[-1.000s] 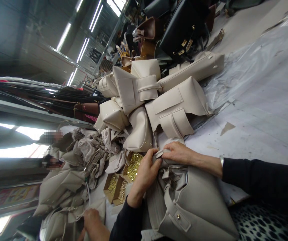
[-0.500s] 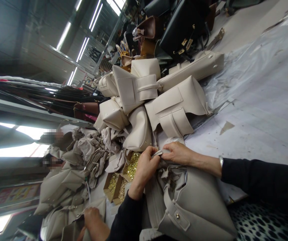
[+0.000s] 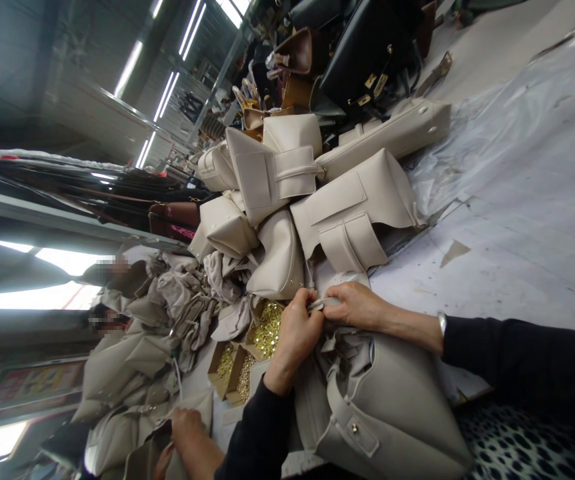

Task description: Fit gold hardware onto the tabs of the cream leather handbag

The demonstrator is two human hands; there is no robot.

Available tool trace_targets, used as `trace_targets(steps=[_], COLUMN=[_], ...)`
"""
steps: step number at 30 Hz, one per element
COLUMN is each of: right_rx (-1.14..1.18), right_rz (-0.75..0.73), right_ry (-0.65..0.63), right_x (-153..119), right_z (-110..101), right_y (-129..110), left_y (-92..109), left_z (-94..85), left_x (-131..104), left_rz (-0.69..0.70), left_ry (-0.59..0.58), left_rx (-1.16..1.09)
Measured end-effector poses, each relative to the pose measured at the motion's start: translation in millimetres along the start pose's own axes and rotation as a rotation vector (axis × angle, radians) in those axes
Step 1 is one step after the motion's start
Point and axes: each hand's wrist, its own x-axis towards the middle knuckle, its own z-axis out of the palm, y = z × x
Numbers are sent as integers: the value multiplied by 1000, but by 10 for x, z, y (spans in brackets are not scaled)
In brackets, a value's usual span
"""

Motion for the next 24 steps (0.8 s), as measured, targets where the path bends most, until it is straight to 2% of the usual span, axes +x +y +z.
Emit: trace_targets(steps=[4, 7, 19, 24], right_rx=[14, 34, 54, 48], right_rz=[26, 54, 59, 52], right_ry=[-6, -14, -18, -7], right_x=[9, 16, 12, 3], right_z=[-19, -43, -53, -47], right_y=[0, -8, -1, 2], left_y=[-82, -104, -75, -58], left_z=[-62, -124, -124, -130], left_x=[4, -16, -115, -144], left_rz=[38, 17, -41, 7], left_ry=[-87, -142, 22, 25], left_rx=[-173, -331, -296, -180])
